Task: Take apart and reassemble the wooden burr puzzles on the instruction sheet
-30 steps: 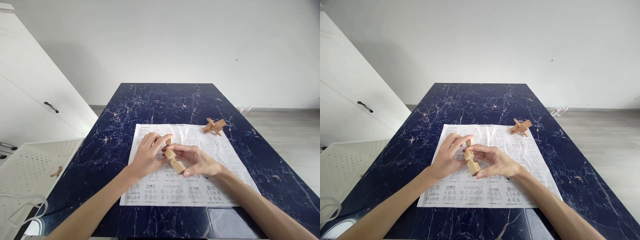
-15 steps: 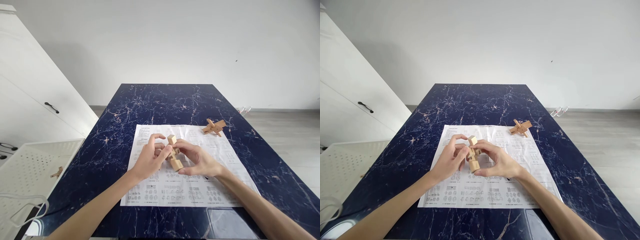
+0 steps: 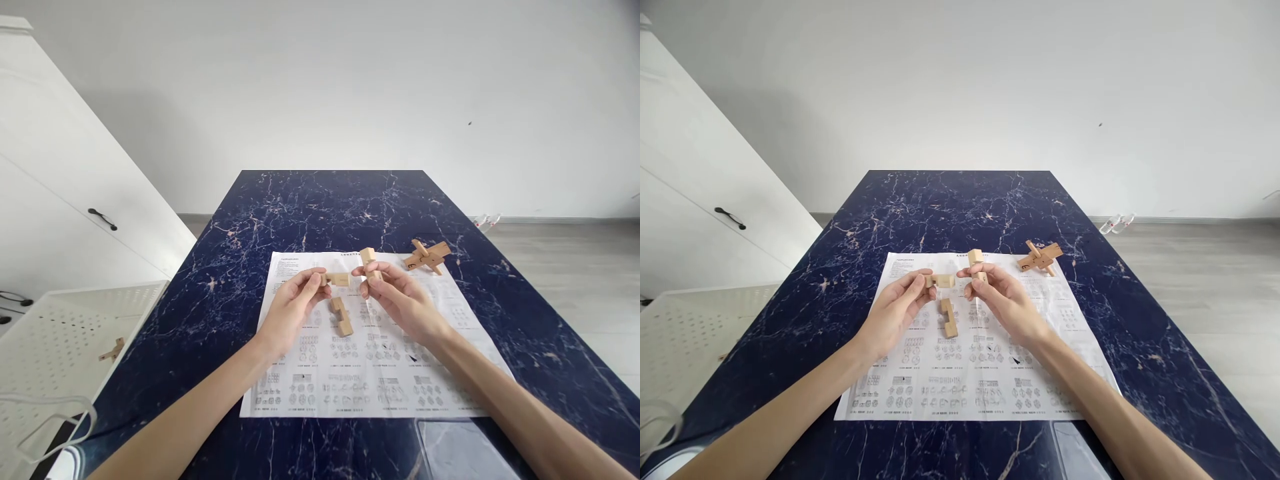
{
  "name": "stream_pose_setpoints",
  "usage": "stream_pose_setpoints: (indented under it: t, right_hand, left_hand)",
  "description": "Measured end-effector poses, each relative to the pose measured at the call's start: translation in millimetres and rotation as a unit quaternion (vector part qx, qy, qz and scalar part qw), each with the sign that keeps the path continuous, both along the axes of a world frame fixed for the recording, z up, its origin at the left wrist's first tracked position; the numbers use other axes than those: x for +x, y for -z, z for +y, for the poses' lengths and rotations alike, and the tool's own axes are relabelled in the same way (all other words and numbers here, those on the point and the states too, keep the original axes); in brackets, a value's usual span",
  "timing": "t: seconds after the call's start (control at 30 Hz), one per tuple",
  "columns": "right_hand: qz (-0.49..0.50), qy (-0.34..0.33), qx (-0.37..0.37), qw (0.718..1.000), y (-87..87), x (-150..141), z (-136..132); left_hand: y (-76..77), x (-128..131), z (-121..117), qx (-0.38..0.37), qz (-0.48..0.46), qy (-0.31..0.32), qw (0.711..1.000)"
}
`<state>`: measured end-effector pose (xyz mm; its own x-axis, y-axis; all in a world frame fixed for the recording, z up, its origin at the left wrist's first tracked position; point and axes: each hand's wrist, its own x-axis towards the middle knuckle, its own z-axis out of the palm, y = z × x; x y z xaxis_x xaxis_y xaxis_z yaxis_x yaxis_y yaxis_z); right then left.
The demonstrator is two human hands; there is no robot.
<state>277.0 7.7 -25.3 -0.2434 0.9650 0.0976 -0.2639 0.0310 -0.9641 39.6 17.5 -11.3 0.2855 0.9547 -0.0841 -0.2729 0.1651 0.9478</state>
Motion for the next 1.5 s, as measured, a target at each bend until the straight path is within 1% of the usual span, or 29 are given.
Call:
stream_pose_setpoints:
  t: [0.1, 0.17, 0.2, 0.27, 0.33, 0.5, 0.63, 0.77, 0.87, 1.07, 1.3, 1.5]
  right_hand:
    - [0.016, -0.032, -0.004, 0.999, -2.3, -2, -2]
    - [0.017, -0.066, 0.002, 0.998, -3.6, -4, -4]
    - [0.014, -0.087, 0.005, 0.996, -3.8, -5, -5]
    - [0.004, -0.120, 0.014, 0.993, -3.3, -6, -6]
    - [-0.009, -0.134, 0.017, 0.991, -1.4, -6, -6]
    - [-0.024, -0.103, 0.031, 0.994, 4.8, 0, -3]
    - [-0.081, -0.091, 0.052, 0.991, 0.8, 0, -4]
    - [-0.090, -0.067, 0.061, 0.992, -6.4, -6, -9]
    - [-0.125, -0.040, 0.070, 0.989, -5.3, -9, -12]
    - [-0.178, 0.009, 0.089, 0.980, 1.8, -11, -14]
    - [-0.208, 0.021, 0.103, 0.972, 1.2, -13, -16]
    - [-0.234, 0.051, 0.109, 0.965, -0.1, -14, -17]
  left_hand:
    - [0.6, 0, 1, -0.055, -0.046, -0.011, 0.997]
    - [-1.3, 0, 1, -0.073, -0.054, -0.008, 0.996]
    - [-2.6, 1, 0, -0.073, -0.051, 0.000, 0.996]
    - [-5.3, 1, -1, -0.058, -0.037, 0.035, 0.997]
    - [-7.9, 2, -3, -0.033, -0.012, 0.077, 0.996]
    - [-11.4, 5, -9, 0.009, 0.055, 0.135, 0.989]
    - [-11.1, 6, -10, 0.035, 0.073, 0.176, 0.981]
    - [-10.2, 6, -10, 0.015, 0.064, 0.152, 0.986]
    - [-10.2, 6, -10, -0.004, 0.063, 0.140, 0.988]
    - [-10.6, 7, -13, -0.023, 0.083, 0.139, 0.987]
    - [-11.0, 7, -16, -0.019, 0.091, 0.160, 0.983]
    - [-11.1, 8, -18, -0.009, 0.088, 0.170, 0.982]
